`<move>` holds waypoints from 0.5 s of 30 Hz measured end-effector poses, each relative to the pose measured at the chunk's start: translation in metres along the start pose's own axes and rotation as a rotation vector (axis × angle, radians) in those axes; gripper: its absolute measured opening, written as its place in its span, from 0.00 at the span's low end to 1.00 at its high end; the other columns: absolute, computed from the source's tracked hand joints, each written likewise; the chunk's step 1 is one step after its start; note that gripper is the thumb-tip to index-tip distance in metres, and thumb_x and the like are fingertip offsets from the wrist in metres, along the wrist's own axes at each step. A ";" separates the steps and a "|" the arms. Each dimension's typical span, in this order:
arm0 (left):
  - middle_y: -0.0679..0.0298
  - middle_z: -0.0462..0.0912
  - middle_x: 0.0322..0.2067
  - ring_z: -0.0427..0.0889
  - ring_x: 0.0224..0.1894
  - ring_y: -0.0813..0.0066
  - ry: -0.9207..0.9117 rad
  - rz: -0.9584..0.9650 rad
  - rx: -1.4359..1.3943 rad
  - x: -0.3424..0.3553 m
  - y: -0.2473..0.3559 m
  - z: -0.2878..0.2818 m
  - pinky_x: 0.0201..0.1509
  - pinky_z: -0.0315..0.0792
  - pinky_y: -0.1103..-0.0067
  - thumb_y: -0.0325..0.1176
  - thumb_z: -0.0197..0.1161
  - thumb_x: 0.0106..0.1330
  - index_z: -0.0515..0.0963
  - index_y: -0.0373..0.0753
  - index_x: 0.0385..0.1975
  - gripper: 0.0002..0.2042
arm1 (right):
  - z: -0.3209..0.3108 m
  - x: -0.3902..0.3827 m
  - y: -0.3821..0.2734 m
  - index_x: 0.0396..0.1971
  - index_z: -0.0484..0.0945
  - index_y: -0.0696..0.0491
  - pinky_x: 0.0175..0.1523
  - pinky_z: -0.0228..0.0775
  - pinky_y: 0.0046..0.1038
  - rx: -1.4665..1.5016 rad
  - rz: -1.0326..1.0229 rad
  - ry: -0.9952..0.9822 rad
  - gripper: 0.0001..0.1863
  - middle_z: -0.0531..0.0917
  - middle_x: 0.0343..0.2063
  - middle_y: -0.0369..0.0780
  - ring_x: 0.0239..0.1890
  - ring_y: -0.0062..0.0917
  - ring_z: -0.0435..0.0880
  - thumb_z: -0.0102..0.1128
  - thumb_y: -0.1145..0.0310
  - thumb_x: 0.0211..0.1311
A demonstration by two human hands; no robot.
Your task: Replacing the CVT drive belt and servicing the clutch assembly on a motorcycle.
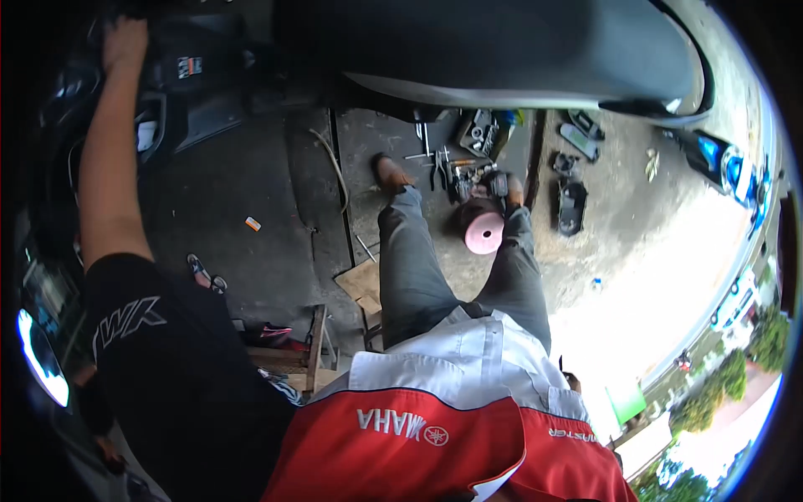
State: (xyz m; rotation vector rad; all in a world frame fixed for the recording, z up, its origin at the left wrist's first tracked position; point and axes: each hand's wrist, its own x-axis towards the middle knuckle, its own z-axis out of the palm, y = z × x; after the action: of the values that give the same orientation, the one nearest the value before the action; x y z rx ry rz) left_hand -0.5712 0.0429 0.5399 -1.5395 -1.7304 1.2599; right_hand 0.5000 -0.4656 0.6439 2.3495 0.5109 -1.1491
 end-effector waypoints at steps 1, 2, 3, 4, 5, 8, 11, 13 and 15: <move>0.63 0.84 0.51 0.77 0.60 0.65 0.012 -0.010 0.031 0.003 0.008 0.008 0.62 0.70 0.61 0.32 0.49 0.73 0.82 0.43 0.47 0.13 | -0.018 0.007 0.032 0.51 0.79 0.58 0.33 0.77 0.29 0.036 0.029 -0.010 0.18 0.87 0.39 0.43 0.32 0.29 0.87 0.56 0.61 0.69; 0.63 0.84 0.51 0.77 0.60 0.65 0.004 0.046 0.110 0.000 0.014 -0.005 0.62 0.70 0.61 0.33 0.48 0.74 0.81 0.44 0.48 0.13 | -0.013 0.010 0.024 0.53 0.78 0.57 0.32 0.76 0.27 0.107 0.046 -0.001 0.19 0.87 0.38 0.43 0.32 0.27 0.87 0.57 0.61 0.69; 0.63 0.84 0.51 0.77 0.60 0.65 -0.014 0.090 0.202 -0.007 0.009 -0.017 0.63 0.70 0.60 0.33 0.47 0.75 0.80 0.45 0.49 0.14 | -0.013 0.012 -0.012 0.55 0.77 0.56 0.31 0.75 0.26 0.171 0.049 0.000 0.19 0.86 0.37 0.42 0.31 0.25 0.86 0.58 0.62 0.69; 0.63 0.84 0.51 0.77 0.60 0.65 -0.049 0.096 0.215 -0.006 0.006 -0.018 0.63 0.70 0.60 0.34 0.47 0.75 0.80 0.46 0.50 0.14 | -0.014 0.013 -0.034 0.55 0.78 0.55 0.32 0.75 0.25 0.200 -0.010 0.018 0.19 0.86 0.36 0.41 0.31 0.24 0.86 0.59 0.61 0.69; 0.64 0.84 0.51 0.77 0.61 0.65 -0.088 0.098 0.228 -0.005 0.001 -0.014 0.62 0.70 0.59 0.34 0.47 0.75 0.79 0.46 0.52 0.14 | -0.015 0.019 -0.054 0.54 0.78 0.54 0.32 0.75 0.25 0.228 -0.072 0.037 0.19 0.86 0.36 0.40 0.31 0.24 0.86 0.60 0.60 0.68; 0.60 0.82 0.55 0.76 0.63 0.63 -0.096 -0.094 0.093 -0.019 0.011 -0.012 0.64 0.70 0.57 0.41 0.50 0.75 0.78 0.46 0.54 0.15 | -0.015 0.047 -0.089 0.56 0.77 0.55 0.35 0.74 0.25 0.169 -0.209 0.056 0.21 0.86 0.37 0.40 0.34 0.23 0.86 0.60 0.59 0.69; 0.57 0.79 0.59 0.76 0.64 0.60 0.038 -0.322 -0.175 -0.056 0.056 -0.073 0.64 0.70 0.56 0.50 0.53 0.73 0.76 0.46 0.58 0.21 | -0.033 0.057 -0.142 0.56 0.77 0.56 0.37 0.74 0.25 0.128 -0.393 0.098 0.21 0.86 0.38 0.41 0.35 0.24 0.86 0.59 0.58 0.70; 0.50 0.82 0.52 0.81 0.56 0.52 0.390 -0.430 -0.464 -0.104 0.081 -0.072 0.57 0.76 0.61 0.56 0.62 0.66 0.77 0.43 0.59 0.28 | -0.037 0.074 -0.191 0.55 0.78 0.56 0.40 0.75 0.27 0.083 -0.541 0.081 0.21 0.86 0.37 0.42 0.36 0.25 0.86 0.59 0.59 0.70; 0.57 0.82 0.43 0.85 0.43 0.62 0.375 -0.398 -1.026 -0.182 0.188 -0.149 0.47 0.77 0.68 0.45 0.66 0.66 0.79 0.41 0.54 0.20 | -0.040 0.103 -0.223 0.55 0.77 0.57 0.44 0.76 0.29 0.036 -0.660 0.059 0.21 0.87 0.37 0.45 0.38 0.27 0.87 0.59 0.59 0.70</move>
State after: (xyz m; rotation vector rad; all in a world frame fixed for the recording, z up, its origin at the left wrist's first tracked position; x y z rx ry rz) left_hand -0.3113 -0.0972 0.4801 -1.6114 -2.3689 -0.1982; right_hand 0.4693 -0.2480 0.5271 2.3089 1.3657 -1.3602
